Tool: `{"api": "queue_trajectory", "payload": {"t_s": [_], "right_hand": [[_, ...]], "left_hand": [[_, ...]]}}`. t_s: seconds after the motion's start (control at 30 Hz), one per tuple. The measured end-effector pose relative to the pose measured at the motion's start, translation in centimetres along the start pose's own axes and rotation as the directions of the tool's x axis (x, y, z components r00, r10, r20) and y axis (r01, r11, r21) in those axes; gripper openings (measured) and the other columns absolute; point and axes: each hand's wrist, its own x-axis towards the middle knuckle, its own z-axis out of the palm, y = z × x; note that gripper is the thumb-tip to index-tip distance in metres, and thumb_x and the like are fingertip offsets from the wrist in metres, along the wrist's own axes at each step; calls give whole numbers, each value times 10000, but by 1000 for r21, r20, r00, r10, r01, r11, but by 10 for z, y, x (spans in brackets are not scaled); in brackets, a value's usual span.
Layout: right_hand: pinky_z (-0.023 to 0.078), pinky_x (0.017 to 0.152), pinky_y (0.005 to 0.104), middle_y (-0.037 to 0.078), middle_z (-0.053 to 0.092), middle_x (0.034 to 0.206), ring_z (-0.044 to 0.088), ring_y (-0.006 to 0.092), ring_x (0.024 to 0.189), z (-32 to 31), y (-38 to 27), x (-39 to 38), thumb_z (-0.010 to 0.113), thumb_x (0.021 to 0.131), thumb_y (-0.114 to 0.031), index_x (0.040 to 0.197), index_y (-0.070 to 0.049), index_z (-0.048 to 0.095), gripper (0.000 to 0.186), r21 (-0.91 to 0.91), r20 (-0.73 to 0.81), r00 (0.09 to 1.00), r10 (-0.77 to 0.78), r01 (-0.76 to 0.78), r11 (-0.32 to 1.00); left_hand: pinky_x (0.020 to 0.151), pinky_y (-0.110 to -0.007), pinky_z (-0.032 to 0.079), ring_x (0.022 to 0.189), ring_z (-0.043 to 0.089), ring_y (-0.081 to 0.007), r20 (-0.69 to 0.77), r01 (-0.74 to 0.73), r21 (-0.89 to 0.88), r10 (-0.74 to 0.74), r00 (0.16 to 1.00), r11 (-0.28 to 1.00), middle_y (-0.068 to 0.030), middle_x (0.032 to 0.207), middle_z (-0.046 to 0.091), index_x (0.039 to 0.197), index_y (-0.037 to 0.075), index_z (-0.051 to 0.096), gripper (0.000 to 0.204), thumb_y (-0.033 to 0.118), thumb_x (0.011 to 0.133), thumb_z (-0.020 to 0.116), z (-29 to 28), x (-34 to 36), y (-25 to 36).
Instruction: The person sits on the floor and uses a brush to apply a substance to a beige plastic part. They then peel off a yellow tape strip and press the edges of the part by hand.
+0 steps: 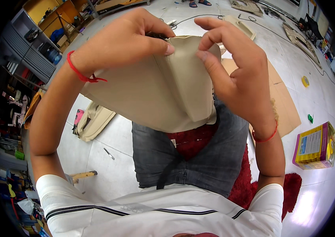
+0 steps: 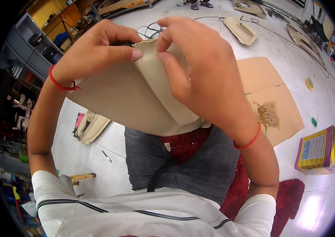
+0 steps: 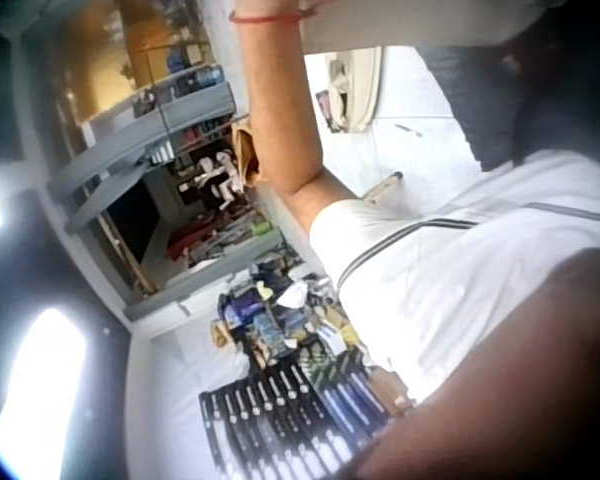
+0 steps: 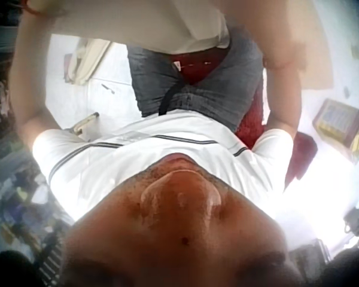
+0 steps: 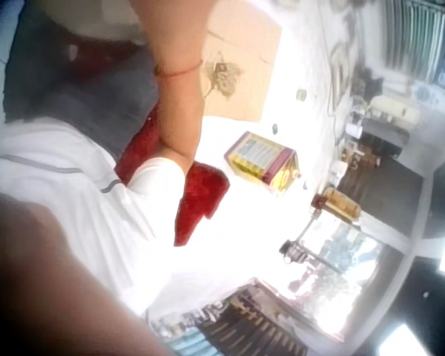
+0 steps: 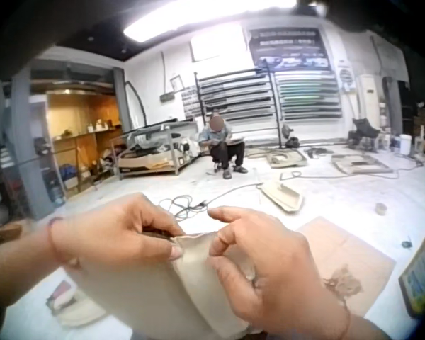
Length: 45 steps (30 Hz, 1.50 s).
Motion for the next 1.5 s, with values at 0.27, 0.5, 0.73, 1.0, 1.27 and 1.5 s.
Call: {"api": "queue_trajectory", "payload": {"t_s": [0.27, 0.5, 0.73, 1.0, 1.27, 1.5], "right_hand": [[550, 928, 362, 117, 737, 1205, 701, 299, 1093, 34, -1, 4, 739, 800, 29, 991, -5, 769, 196, -171, -25, 988, -151, 144, 975], [566, 861, 365, 114, 724, 1218, 709, 288, 1020, 54, -10, 2, 720, 795, 52, 866, -9, 711, 95, -159, -91, 974, -209, 193, 968], [566, 817, 354, 117, 727, 1207, 724, 287, 975, 53, -17, 4, 722, 776, 15, 845, -12, 717, 73, -105, -81, 988, -135, 126, 987], [559, 895, 344, 110, 742, 1189, 729, 256, 1031, 32, -35, 27, 710, 814, -48, 937, -19, 760, 136, -139, 151, 986, 70, -49, 989], [572, 785, 401, 178, 729, 1013, 712, 352, 864, 26, -37, 32, 740, 749, -68, 737, 13, 655, 118, -37, 86, 992, -90, 93, 995], [567, 758, 358, 153, 729, 997, 708, 299, 829, 29, -34, 27, 724, 784, -59, 901, 25, 684, 148, 40, 127, 989, 71, -76, 996]], "left_hand": [[860, -266, 513, 919, 628, -93, 64, -129, -62, 133, 989, 990, -24, 963, 719, 1138, -22, 730, 281, 172, 939, 769, -7, -16, -10], [853, -267, 524, 904, 649, -97, -68, -176, -13, 175, 982, 984, -30, 954, 732, 1141, -38, 724, 274, 137, 933, 754, -4, -30, -25], [787, -268, 532, 826, 661, -97, -63, 11, -76, -16, 998, 997, -39, 898, 746, 1069, -40, 753, 242, 114, 882, 760, -5, -26, -17], [762, -259, 519, 795, 648, -91, -165, -102, -24, 96, 982, 995, -31, 854, 733, 1002, -25, 772, 223, 135, 850, 739, 5, -29, -9], [786, -267, 517, 811, 638, -97, -98, 57, 24, -55, 994, 998, -39, 867, 724, 1017, -17, 759, 269, 190, 847, 780, 3, -25, -2], [866, -288, 505, 976, 643, -147, -157, 4, 6, -3, 988, 1000, -73, 1045, 697, 1078, 8, 745, 311, 206, 848, 816, 8, -27, -15]]}}
